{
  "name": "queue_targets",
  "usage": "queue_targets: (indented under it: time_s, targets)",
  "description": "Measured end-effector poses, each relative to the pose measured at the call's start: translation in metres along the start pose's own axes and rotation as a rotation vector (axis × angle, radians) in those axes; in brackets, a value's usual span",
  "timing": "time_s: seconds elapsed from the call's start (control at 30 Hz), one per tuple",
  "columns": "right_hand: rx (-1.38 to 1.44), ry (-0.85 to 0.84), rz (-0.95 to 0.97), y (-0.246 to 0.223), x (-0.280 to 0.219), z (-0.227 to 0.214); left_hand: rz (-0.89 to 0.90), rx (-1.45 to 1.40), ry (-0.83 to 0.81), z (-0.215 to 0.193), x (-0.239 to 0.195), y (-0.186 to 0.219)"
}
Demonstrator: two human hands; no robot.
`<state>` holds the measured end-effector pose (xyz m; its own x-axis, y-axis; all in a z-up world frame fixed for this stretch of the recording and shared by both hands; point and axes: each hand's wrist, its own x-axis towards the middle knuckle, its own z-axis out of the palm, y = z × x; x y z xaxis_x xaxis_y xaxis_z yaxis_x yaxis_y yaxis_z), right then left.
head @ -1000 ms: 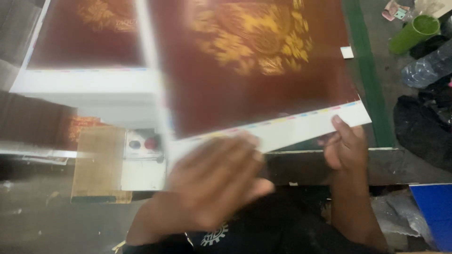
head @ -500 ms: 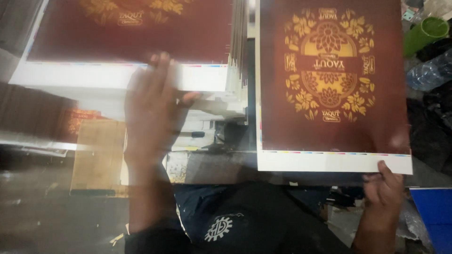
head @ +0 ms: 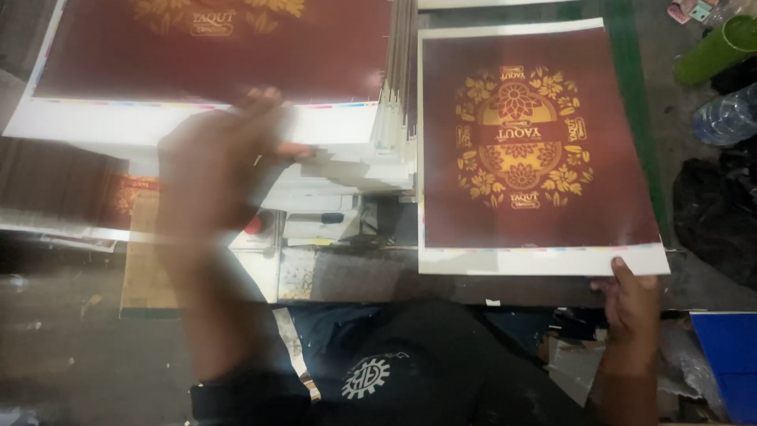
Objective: Sorting and stacking printed sheets on a workbench in a print shop.
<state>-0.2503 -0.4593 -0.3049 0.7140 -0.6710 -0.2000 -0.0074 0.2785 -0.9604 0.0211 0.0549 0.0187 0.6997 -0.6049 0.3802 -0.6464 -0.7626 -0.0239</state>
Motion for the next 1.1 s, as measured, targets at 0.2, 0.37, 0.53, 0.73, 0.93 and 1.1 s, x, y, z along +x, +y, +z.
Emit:
queue_targets:
  time_s: [0.2,0.37,0.53,0.73,0.93,1.1]
  targets:
    - [-0.039,-0.071,-0.042,0.03,0.08,-0.002,-0.054,-0.101,0.067,0.004,-0.003,0.003]
    - [-0.062,-0.12,-0.076,0.02,0.131,0.034,-0.045,-0.16,0.079,0.009,-0.003,-0.007]
    - [-0.012,-0.107,0.001,0.007,0.155,0.063,0.123,-0.016,0.185,0.002,0.003,-0.002]
    - [-0.01,-0.078,0.128,0.033,0.138,0.06,-0.055,-0.154,0.308,0.01,0.001,0.0]
    - [-0.037,-0.098,0.105,-0.022,0.044,0.135,0.192,0.017,0.682,0.005,0.024,0.052]
    - [-0.093,-0.505,-0.123,-0.113,-0.027,0.207,0.457,-0.036,0.551,0.006,0.022,0.123]
